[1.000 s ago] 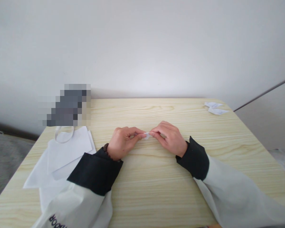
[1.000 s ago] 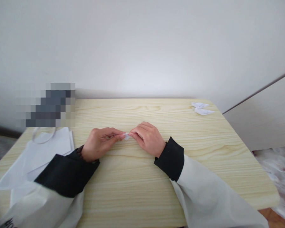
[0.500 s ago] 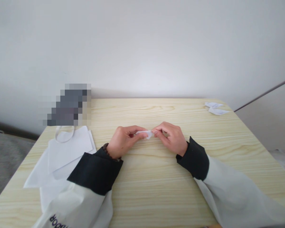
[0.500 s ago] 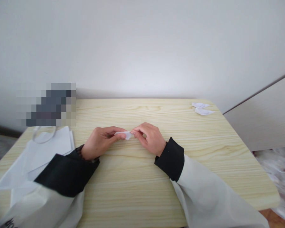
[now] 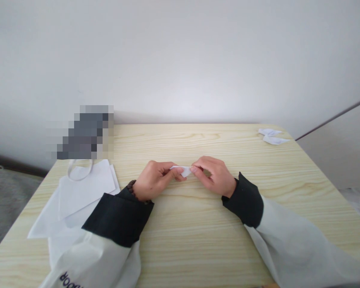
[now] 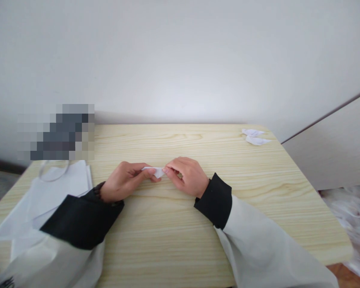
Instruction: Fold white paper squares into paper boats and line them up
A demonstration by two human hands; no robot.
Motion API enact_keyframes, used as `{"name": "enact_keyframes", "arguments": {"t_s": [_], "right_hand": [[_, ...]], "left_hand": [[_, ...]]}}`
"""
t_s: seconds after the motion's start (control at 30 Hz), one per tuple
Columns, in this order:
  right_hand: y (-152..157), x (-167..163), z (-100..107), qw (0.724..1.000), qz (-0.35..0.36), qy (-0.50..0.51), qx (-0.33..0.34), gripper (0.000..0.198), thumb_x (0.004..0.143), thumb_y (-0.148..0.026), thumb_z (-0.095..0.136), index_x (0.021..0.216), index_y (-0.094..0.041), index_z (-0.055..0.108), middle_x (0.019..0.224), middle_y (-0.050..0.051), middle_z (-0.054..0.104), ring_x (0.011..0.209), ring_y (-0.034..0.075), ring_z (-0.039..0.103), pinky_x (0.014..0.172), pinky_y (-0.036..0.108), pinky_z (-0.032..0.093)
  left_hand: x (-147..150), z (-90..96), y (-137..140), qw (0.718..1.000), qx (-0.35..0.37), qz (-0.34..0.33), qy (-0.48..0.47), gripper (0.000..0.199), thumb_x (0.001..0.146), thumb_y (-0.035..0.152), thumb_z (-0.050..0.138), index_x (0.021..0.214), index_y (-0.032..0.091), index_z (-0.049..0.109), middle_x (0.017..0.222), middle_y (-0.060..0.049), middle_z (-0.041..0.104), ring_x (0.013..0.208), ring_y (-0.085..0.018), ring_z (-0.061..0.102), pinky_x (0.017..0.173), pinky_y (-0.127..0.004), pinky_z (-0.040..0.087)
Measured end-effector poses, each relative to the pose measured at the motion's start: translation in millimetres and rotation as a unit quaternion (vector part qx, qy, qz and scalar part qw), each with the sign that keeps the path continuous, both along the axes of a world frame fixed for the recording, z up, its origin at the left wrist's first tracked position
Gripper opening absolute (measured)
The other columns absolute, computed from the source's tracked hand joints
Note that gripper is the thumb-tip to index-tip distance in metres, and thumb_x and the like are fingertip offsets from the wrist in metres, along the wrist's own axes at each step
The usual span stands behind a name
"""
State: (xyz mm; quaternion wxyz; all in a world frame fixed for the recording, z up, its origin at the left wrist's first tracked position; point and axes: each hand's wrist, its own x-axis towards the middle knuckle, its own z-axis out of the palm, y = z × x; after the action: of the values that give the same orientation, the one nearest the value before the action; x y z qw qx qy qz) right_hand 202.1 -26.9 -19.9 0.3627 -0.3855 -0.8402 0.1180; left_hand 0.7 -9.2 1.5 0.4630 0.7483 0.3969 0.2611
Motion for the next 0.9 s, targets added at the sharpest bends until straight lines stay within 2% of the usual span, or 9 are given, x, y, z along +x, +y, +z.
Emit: {"name": "enact_keyframes", "arguments": {"t_s": [0.1,0.23,0.37,0.47,0.6,0.67,0.77,0.83,0.9], "right_hand": [[0,-1,1,1.000,0.000,0.002,-0.010,0.021,0.090,-0.025,0.045,0.075,-0.018,0.057,0.067,0.002,0.060,0.063,0.012,0.052,0.062,0.024,0.040],[0,-2,3,0.999,-0.008,0.022,-0.026,0.022,0.090,-0.023,0.044,0.074,-0.017,0.057,0.064,0.000,0.058,0.059,0.010,0.051,0.059,0.022,0.038],[4,-4,3,0.997,-0.040,0.033,-0.063,0.024,0.090,-0.026,0.044,0.073,-0.017,0.058,0.060,-0.002,0.055,0.053,0.009,0.047,0.053,0.021,0.035],[6,-8,2,0.993,-0.080,0.048,-0.075,0.027,0.091,-0.027,0.042,0.070,-0.017,0.055,0.056,-0.003,0.050,0.050,0.008,0.043,0.050,0.021,0.032],[6,-12,2,0.990,-0.102,0.067,-0.069,0.028,0.090,-0.029,0.043,0.067,-0.017,0.054,0.054,-0.004,0.045,0.048,0.008,0.040,0.049,0.021,0.030],[5,-11,1,0.992,-0.093,0.067,-0.060,0.027,0.090,-0.028,0.043,0.070,-0.016,0.055,0.057,-0.002,0.049,0.050,0.008,0.042,0.050,0.021,0.032],[3,-10,0,0.992,-0.104,0.074,-0.017,0.022,0.089,-0.028,0.045,0.075,-0.017,0.057,0.062,-0.001,0.053,0.053,0.009,0.045,0.052,0.022,0.035],[2,-9,0,0.990,-0.119,0.073,0.018,0.019,0.088,-0.027,0.048,0.075,-0.018,0.058,0.063,-0.001,0.055,0.052,0.009,0.045,0.052,0.022,0.036],[1,-9,-1,0.989,-0.123,0.061,0.045,0.017,0.087,-0.026,0.050,0.075,-0.019,0.059,0.065,0.000,0.057,0.051,0.008,0.046,0.051,0.022,0.037]], "left_hand": [[-1,3.1,0,1.000,0.003,-0.015,-0.011,0.032,0.087,0.035,0.048,0.075,0.017,0.072,0.079,-0.003,0.073,0.076,-0.017,0.067,0.074,-0.023,0.049],[0,2.8,1,1.000,0.008,0.004,-0.023,0.033,0.086,0.035,0.049,0.073,0.016,0.072,0.077,-0.003,0.073,0.074,-0.017,0.066,0.074,-0.024,0.049],[6,-1.5,4,0.998,0.013,0.050,-0.019,0.030,0.080,0.040,0.056,0.067,0.015,0.069,0.071,-0.003,0.072,0.069,-0.016,0.065,0.067,-0.024,0.050],[10,-3.6,8,0.998,0.008,0.069,-0.012,0.029,0.075,0.042,0.061,0.071,0.013,0.066,0.069,-0.003,0.070,0.063,-0.015,0.063,0.058,-0.023,0.048],[13,-3.0,9,0.997,-0.006,0.063,-0.032,0.028,0.075,0.041,0.060,0.075,0.013,0.064,0.070,-0.003,0.069,0.065,-0.015,0.063,0.062,-0.024,0.049],[13,-2.9,8,0.996,-0.026,0.073,-0.041,0.027,0.075,0.041,0.061,0.075,0.013,0.063,0.067,-0.003,0.069,0.064,-0.015,0.063,0.063,-0.025,0.050],[13,-4.2,6,0.990,-0.052,0.118,-0.058,0.031,0.079,0.044,0.057,0.081,0.013,0.060,0.065,-0.005,0.070,0.060,-0.015,0.063,0.054,-0.023,0.047],[12,-5.0,5,0.986,-0.064,0.135,-0.076,0.036,0.081,0.047,0.052,0.088,0.013,0.058,0.070,-0.007,0.071,0.061,-0.016,0.065,0.051,-0.023,0.046],[12,-5.0,4,0.985,-0.077,0.129,-0.081,0.037,0.080,0.048,0.054,0.090,0.013,0.058,0.078,-0.009,0.071,0.067,-0.017,0.066,0.055,-0.024,0.048]]}}
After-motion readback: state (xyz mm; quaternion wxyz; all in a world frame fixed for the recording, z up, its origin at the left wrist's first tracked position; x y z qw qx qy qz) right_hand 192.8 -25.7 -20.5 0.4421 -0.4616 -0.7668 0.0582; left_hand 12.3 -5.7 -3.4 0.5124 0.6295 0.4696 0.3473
